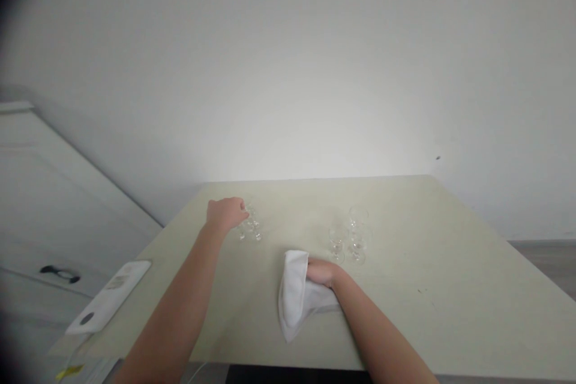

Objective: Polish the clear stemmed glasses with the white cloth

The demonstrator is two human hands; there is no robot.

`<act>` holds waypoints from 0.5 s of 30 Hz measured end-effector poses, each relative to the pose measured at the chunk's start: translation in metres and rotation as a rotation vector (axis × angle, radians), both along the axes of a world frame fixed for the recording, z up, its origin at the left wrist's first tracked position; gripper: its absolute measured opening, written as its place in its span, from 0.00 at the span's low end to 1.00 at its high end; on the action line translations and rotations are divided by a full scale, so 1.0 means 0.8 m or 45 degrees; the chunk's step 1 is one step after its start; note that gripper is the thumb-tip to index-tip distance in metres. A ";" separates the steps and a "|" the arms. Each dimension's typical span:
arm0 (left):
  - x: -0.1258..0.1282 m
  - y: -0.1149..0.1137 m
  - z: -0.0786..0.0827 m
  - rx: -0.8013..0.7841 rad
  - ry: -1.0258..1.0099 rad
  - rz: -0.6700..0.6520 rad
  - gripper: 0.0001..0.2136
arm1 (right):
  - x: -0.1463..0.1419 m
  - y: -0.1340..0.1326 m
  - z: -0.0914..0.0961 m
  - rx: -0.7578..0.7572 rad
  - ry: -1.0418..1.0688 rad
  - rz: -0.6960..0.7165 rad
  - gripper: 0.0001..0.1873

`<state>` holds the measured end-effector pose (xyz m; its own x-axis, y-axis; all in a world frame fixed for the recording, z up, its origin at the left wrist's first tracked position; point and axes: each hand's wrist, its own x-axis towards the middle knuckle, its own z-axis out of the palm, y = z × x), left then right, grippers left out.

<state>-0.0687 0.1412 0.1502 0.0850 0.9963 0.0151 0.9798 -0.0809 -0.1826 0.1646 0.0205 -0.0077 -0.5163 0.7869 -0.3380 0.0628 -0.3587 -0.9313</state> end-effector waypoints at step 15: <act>0.219 -0.083 -0.015 0.045 -0.513 -1.606 0.22 | 0.004 0.006 0.010 0.368 -0.016 0.022 0.20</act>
